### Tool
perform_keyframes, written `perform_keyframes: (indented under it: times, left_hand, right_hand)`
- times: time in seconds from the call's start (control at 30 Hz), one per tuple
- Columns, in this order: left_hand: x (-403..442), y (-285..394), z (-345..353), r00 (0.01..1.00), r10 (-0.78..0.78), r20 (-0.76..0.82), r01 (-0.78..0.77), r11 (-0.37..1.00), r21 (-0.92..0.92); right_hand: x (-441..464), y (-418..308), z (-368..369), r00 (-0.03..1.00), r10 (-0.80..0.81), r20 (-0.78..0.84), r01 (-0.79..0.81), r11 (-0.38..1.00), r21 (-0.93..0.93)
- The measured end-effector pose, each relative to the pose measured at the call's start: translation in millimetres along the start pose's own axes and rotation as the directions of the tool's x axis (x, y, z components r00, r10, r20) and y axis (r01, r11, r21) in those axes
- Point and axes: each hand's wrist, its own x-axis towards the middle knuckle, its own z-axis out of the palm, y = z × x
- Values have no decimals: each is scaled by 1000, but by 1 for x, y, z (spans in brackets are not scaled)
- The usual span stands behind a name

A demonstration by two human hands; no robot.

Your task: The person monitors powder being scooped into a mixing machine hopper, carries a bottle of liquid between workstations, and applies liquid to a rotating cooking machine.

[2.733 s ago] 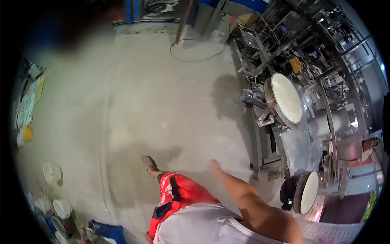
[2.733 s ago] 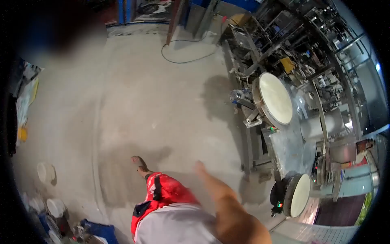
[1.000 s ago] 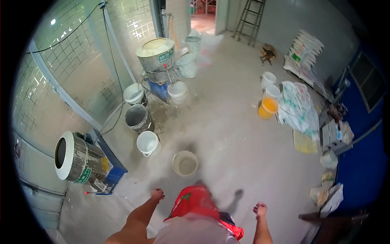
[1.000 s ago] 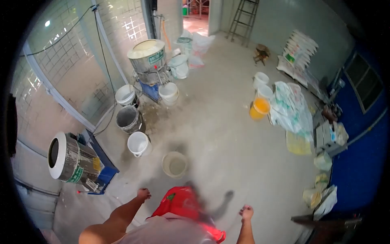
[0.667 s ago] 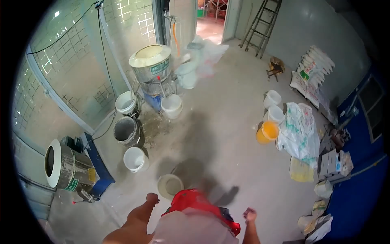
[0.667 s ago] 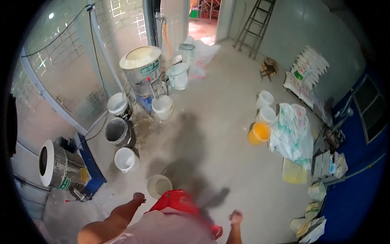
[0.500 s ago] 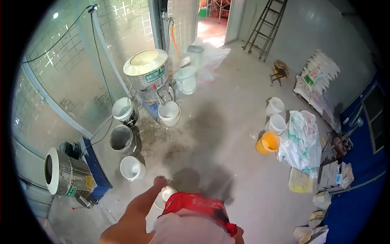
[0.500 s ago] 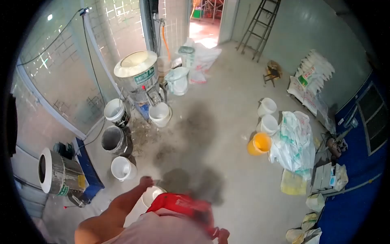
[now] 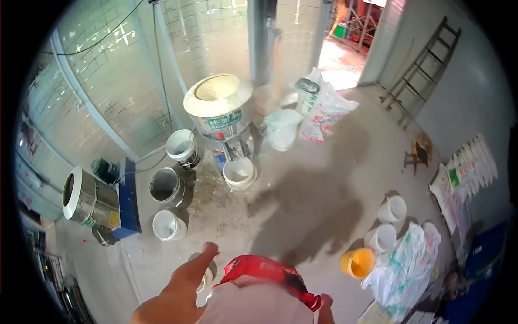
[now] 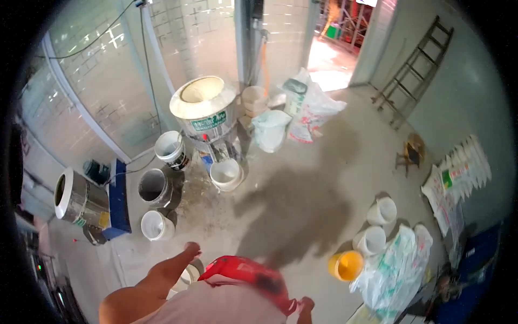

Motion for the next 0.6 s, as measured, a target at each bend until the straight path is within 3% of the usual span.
perform_keyframes:
  times: [0.03, 0.07, 0.1, 0.13, 0.17, 0.2, 0.23, 0.33, 0.37, 0.47, 0.5, 0.53, 0.57, 0.6]
  left_hand:
    - [-13, 4, -16, 971, -235, 36, 227, 872, -434]
    - [-24, 9, -25, 892, -421, 166, 387, 520, -762]
    - [-35, 13, -30, 779, -513, 360, 437, 32, -899]
    - [-45, 22, -32, 660, -489, 570, 354, -467, -810]
    - [-51, 33, -39, 646, -492, 584, 338, -502, -796]
    - [-51, 41, -51, 634, -496, 594, 318, -533, -784]
    - [-49, 47, -58, 623, -501, 600, 296, -559, -774]
    - [-15, 56, -14, 735, -285, 615, 233, -746, -624]
    - [-10, 72, -64, 630, -439, 641, 254, -663, -704]
    - [28, 82, -91, 635, -475, 610, 195, -665, -721]
    - [41, 80, -102, 630, -476, 614, 195, -668, -718]
    - [54, 77, -116, 627, -477, 616, 195, -670, -716]
    - [69, 73, -129, 625, -476, 618, 196, -671, -715]
    - [85, 64, -140, 612, -482, 628, 209, -667, -715]
  right_hand:
    - [41, 18, -25, 994, -67, -85, 73, 995, 74]
    - [75, 30, -60, 992, 119, 37, -98, 554, 827]
    - [104, 29, -103, 951, 132, 279, -226, -318, 921]
    - [121, 16, -164, 920, 244, 305, -258, -206, 944]
    - [150, 20, -200, 942, 150, 300, -265, -219, 939]
    - [181, 18, -230, 956, 177, 233, -206, -159, 966]
    - [221, 23, -243, 986, 68, 151, -138, -161, 977]
    - [278, -12, -318, 995, 76, 64, -59, -70, 996]
    - [288, -26, -333, 997, 39, 71, -68, -69, 995]
    - [322, -67, -355, 995, -68, 75, -79, -55, 995]
    - [321, -83, -362, 996, -50, 76, -73, 49, 996]
    - [332, -91, -354, 993, -90, 73, -67, 60, 996]
    - [344, -93, -343, 977, -176, 119, -132, -67, 989]
    - [348, -97, -333, 977, -200, 73, -73, 8, 997]
